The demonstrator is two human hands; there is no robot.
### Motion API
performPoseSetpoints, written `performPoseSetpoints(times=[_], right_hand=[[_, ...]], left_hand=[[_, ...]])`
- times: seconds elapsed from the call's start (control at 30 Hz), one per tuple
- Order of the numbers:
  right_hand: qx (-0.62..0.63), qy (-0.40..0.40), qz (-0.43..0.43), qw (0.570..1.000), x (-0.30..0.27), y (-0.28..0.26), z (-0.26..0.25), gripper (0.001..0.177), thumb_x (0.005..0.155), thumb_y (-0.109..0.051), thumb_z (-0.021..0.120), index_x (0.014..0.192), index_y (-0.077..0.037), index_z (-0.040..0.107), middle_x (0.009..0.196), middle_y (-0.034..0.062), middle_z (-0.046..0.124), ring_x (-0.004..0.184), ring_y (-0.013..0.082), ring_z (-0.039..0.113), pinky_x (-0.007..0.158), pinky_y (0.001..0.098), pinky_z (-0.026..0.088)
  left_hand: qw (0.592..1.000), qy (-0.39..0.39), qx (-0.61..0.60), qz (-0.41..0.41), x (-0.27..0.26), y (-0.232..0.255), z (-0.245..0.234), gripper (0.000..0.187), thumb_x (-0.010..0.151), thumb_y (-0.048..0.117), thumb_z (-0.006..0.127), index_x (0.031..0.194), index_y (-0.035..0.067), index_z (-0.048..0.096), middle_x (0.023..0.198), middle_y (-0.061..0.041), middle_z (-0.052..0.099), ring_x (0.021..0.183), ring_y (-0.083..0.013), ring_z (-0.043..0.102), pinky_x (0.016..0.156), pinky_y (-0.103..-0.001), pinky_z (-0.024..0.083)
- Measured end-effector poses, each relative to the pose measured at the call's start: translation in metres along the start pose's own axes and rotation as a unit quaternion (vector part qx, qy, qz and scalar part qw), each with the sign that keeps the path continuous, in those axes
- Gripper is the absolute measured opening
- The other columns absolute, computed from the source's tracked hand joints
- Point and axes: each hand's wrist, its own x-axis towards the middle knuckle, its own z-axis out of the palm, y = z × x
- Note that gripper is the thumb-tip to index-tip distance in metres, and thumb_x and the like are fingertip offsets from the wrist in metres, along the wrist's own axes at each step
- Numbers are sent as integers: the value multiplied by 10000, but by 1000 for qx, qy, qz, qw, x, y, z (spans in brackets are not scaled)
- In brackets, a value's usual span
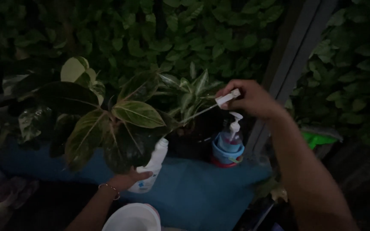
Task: Water several indoor and outdoor potted plants using a spray bottle.
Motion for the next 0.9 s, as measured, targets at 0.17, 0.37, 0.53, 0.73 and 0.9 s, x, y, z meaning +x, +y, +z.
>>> performPoseSetpoints(times=[0.17,0.37,0.53,0.73,0.9], right_hand=[[-62,-4,20,998,-39,-18,-20,216,856,25,729,1035,-92,699,1254,109,729,1215,281,701,925,481,568],[-113,77,59,989,-77,-26,-39,254,836,81,717,1040,-69,693,1243,129,730,1186,279,712,911,473,574],[-111,85,63,988,-102,-23,-45,252,847,103,682,1036,-64,676,1248,131,733,1157,283,729,891,477,593],[-152,87,132,976,-120,-35,-35,251,833,100,689,1021,-67,691,1224,117,747,1120,295,757,907,465,576],[-262,49,73,961,-126,-47,-33,304,800,143,683,1017,-66,727,1222,105,733,1166,273,682,899,491,595]], left_hand=[[998,-57,-15,-2,-27,43,23,887,823,522,781,1573,217,420,1422,-108,651,1275,-314,633,1078,-469,505],[985,-64,-50,150,-28,54,43,739,804,388,831,1457,151,576,1350,-94,707,1199,-266,688,1003,-427,565],[980,-94,-78,155,-25,63,64,770,787,356,855,1459,139,547,1345,-102,702,1194,-253,691,1018,-410,556],[978,-101,-47,178,-35,98,81,755,786,350,849,1455,163,554,1328,-83,694,1162,-231,696,984,-426,590],[955,-152,-95,235,-35,104,93,685,814,314,840,1431,135,602,1303,-99,728,1163,-244,706,1011,-417,566]])
